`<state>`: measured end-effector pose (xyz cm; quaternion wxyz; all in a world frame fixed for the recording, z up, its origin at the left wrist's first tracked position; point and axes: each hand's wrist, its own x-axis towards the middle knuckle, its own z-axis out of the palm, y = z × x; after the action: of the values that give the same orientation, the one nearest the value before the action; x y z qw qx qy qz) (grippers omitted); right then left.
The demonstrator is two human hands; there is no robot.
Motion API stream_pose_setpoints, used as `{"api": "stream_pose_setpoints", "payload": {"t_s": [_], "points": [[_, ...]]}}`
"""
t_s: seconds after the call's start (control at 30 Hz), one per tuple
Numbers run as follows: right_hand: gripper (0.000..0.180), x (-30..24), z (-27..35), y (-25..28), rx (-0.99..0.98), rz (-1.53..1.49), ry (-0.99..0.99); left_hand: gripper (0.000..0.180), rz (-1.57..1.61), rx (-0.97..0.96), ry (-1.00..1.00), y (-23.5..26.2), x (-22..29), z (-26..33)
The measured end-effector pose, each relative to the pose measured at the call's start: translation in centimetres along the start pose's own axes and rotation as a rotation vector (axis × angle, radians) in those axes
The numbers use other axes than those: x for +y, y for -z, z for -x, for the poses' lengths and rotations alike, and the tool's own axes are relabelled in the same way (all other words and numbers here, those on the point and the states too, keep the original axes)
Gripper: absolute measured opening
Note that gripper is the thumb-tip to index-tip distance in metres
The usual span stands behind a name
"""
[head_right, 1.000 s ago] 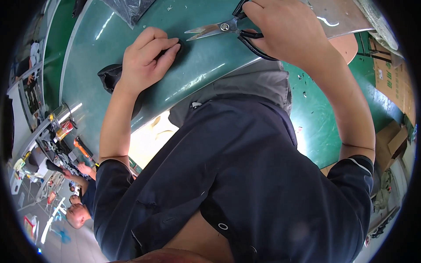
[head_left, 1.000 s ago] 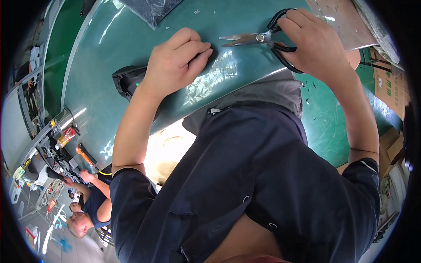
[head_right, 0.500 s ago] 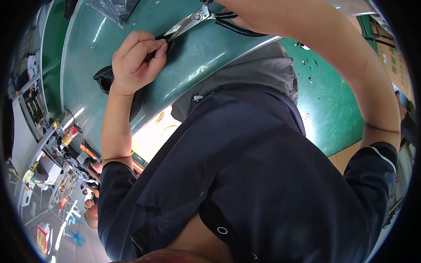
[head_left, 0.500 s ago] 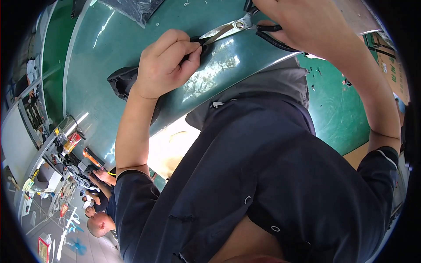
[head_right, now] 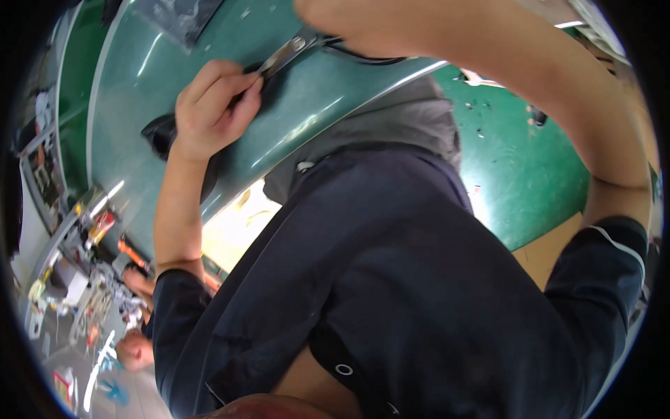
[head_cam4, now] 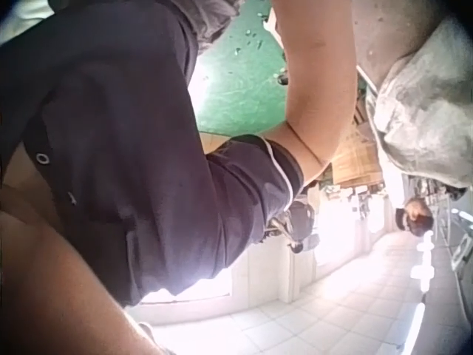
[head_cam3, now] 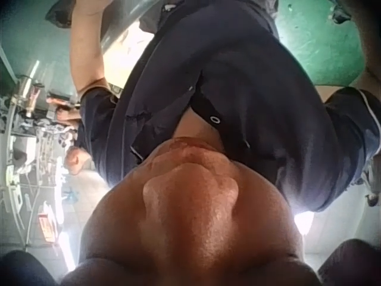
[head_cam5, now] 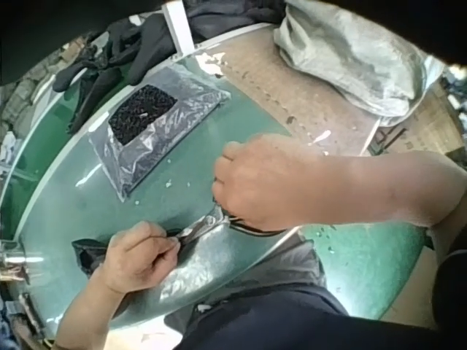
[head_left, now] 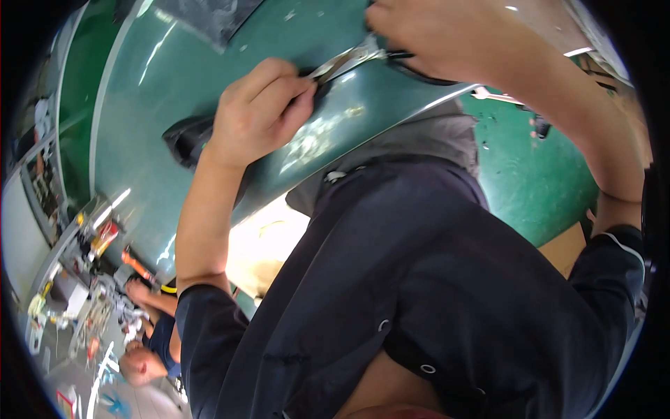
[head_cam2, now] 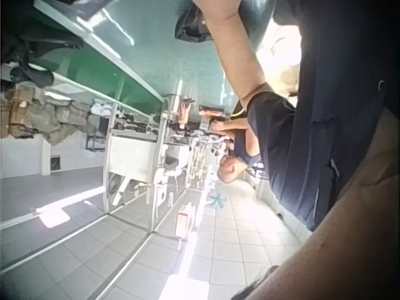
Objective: Trimming excess material from bicycle seat covers using scissors at a production line.
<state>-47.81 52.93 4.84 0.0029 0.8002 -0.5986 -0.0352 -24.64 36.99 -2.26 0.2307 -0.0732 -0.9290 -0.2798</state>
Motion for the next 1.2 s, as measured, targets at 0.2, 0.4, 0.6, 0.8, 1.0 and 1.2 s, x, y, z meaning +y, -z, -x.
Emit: {"api": "stream_pose_setpoints", "payload": {"t_s": [0.2, 0.4, 0.6, 0.8, 1.0, 1.2], "points": [[0.016, 0.1, -0.3, -1.0, -0.161, -0.185, 0.032, 0.018, -0.036, -0.051, 0.083, 1.1, 0.9, 1.9], [0.017, 0.3, -0.6, -1.2, -0.19, -0.134, 0.012, 0.016, 0.072, -0.02, 0.074, 0.8, 0.0, 1.5], [0.018, 0.9, 2.6, -1.9, -0.018, -0.222, -0.033, 0.014, 0.142, 0.001, 0.195, 2.0, 1.1, 2.1], [0.031, 2.5, 9.1, -1.8, 0.182, -0.001, -0.394, 0.015, 0.161, -0.018, 0.168, 1.2, 0.4, -0.4], [0.032, -0.3, 8.6, -2.3, 0.145, -0.047, -0.418, 0.037, -0.116, -0.133, 0.217, 3.0, 1.0, 0.3], [0.032, -0.7, 6.4, -1.8, 0.211, -0.072, -0.332, 0.019, -0.089, -0.094, 0.278, 2.4, -0.1, 0.9]]}}
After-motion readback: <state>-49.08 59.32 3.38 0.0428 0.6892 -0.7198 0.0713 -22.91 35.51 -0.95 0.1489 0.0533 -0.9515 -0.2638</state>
